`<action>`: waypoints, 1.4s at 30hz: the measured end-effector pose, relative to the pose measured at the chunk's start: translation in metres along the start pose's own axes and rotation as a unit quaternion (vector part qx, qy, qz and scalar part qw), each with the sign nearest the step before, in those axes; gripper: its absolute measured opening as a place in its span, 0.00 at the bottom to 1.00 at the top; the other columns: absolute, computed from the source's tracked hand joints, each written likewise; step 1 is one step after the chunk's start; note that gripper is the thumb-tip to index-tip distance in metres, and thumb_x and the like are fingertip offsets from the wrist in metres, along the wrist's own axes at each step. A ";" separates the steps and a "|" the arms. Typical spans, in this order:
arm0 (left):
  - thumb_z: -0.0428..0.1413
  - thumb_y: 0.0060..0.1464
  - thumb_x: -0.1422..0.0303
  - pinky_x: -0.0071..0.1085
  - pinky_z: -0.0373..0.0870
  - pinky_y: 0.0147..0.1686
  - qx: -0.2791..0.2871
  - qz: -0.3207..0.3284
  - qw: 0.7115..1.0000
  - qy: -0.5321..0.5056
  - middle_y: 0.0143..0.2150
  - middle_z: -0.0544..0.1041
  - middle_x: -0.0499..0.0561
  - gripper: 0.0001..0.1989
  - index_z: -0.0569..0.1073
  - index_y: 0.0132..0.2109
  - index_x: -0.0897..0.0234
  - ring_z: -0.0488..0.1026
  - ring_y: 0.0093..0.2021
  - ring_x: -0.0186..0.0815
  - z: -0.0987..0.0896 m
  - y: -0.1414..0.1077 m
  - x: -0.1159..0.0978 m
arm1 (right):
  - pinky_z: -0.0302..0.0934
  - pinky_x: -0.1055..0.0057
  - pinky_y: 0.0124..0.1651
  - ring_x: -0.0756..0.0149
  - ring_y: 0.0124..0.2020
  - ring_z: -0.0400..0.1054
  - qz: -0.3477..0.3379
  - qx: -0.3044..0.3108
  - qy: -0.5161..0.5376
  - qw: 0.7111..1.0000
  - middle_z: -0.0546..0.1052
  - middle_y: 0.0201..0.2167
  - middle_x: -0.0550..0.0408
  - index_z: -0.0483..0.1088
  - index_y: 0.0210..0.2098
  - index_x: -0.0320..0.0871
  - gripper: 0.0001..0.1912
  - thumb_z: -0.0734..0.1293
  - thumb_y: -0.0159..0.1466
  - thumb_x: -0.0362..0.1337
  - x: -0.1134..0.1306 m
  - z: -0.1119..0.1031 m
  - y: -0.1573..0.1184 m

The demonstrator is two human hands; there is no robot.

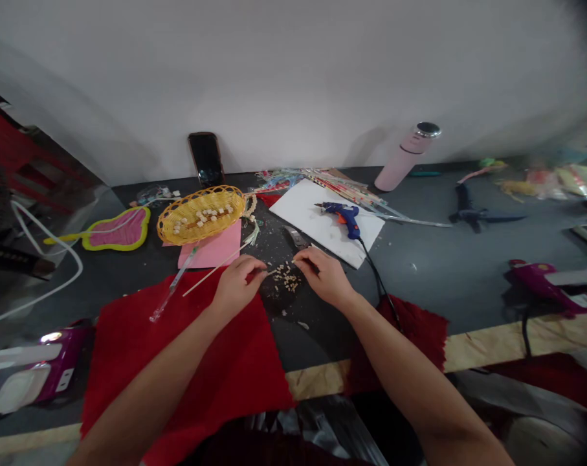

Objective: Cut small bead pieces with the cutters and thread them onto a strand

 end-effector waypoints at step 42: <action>0.56 0.52 0.62 0.23 0.63 0.26 0.054 -0.145 0.935 -0.319 0.27 0.72 0.46 0.11 0.75 0.38 0.66 0.65 0.25 0.27 0.032 -0.013 0.007 | 0.62 0.70 0.39 0.67 0.35 0.67 -0.045 0.027 0.064 0.997 0.73 0.32 0.53 0.68 0.36 0.44 0.05 0.60 0.65 0.33 0.021 0.019 -0.004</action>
Point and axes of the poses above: each hand's wrist, its own y-axis towards the middle knuckle, its own z-axis out of the palm, x = y × z, the point moved 5 cm from there along y, towards the middle knuckle
